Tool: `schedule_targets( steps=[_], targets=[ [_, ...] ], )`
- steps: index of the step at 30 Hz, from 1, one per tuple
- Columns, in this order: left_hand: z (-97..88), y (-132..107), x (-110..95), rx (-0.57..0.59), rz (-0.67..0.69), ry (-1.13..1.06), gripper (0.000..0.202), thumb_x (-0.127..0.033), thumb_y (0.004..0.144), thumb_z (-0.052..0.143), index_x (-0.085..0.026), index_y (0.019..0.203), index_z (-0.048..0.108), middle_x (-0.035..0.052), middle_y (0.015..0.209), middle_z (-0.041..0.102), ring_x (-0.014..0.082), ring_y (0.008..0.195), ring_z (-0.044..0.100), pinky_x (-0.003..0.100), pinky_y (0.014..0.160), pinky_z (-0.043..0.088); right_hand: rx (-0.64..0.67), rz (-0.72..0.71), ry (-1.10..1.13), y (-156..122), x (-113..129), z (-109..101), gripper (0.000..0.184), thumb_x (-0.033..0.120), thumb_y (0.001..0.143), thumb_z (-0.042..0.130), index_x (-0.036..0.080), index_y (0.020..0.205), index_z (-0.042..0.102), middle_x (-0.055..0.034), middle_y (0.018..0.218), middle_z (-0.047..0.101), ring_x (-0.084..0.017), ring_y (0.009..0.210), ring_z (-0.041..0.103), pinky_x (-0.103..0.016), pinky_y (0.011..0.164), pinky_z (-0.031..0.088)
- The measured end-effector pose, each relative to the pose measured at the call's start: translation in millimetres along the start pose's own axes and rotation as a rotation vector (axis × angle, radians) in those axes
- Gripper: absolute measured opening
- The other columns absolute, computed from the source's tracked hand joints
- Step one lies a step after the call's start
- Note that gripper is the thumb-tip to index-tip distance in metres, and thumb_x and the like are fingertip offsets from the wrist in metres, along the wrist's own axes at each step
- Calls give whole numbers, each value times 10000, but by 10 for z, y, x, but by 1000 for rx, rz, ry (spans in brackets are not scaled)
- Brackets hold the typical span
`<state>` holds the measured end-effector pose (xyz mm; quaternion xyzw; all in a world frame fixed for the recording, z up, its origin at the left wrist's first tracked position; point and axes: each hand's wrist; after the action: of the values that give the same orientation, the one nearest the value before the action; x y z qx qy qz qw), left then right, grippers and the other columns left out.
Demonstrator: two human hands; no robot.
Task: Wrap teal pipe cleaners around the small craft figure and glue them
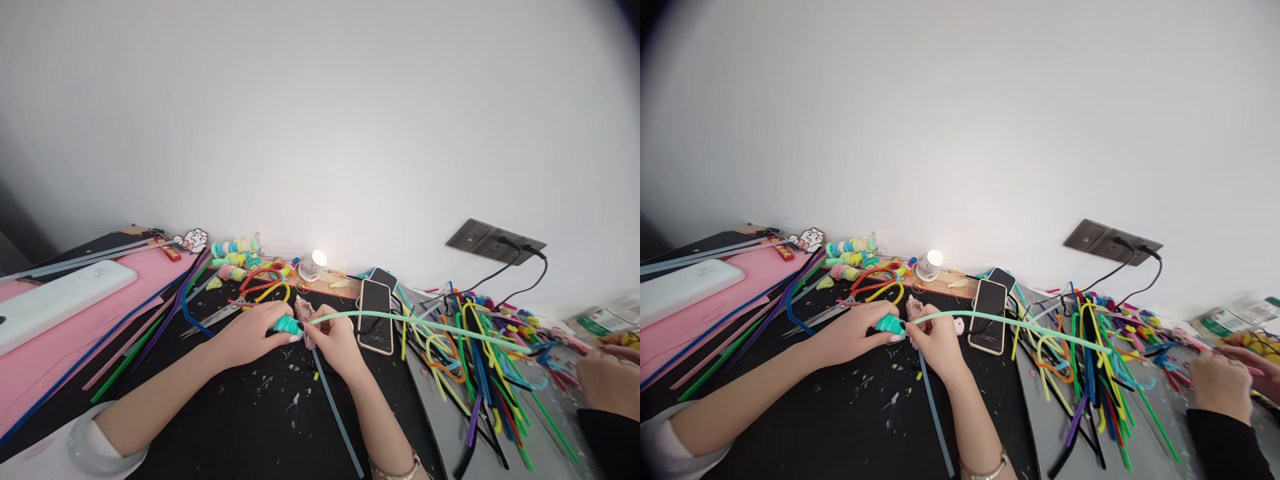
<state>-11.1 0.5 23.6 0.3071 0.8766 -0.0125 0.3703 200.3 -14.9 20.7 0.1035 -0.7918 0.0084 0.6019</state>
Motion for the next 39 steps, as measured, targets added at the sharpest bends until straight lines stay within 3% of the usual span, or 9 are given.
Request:
schedule_targets(
  steps=[9,15,39],
  targets=[
    [-23,32,-15,30,-81,-39,233,-463,935,612,-233,923,577,0,884,649,224,815,602,311,708,397,27,21,96,-12,54,-30,274,369,806,759,226,706,548,50,529,597,-126,472,556,-228,496,407],
    [-11,28,-9,15,-57,-27,229,-462,936,593,-234,937,582,1,870,652,221,797,603,306,689,393,30,24,110,-15,64,-23,302,404,785,784,225,700,557,50,526,591,-129,473,552,-231,493,401],
    [9,9,1,34,-42,22,234,-460,952,610,-228,962,584,9,954,672,236,895,624,319,767,419,6,-38,-115,-6,45,-33,204,296,807,671,235,689,517,52,550,555,-132,500,523,-233,501,358]
  ],
)
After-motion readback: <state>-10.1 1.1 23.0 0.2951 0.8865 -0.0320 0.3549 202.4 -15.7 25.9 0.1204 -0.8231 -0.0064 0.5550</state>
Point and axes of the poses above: each hand's wrist, its own y-axis towards the middle knuckle, its own z-axis out of the palm, x = y × z
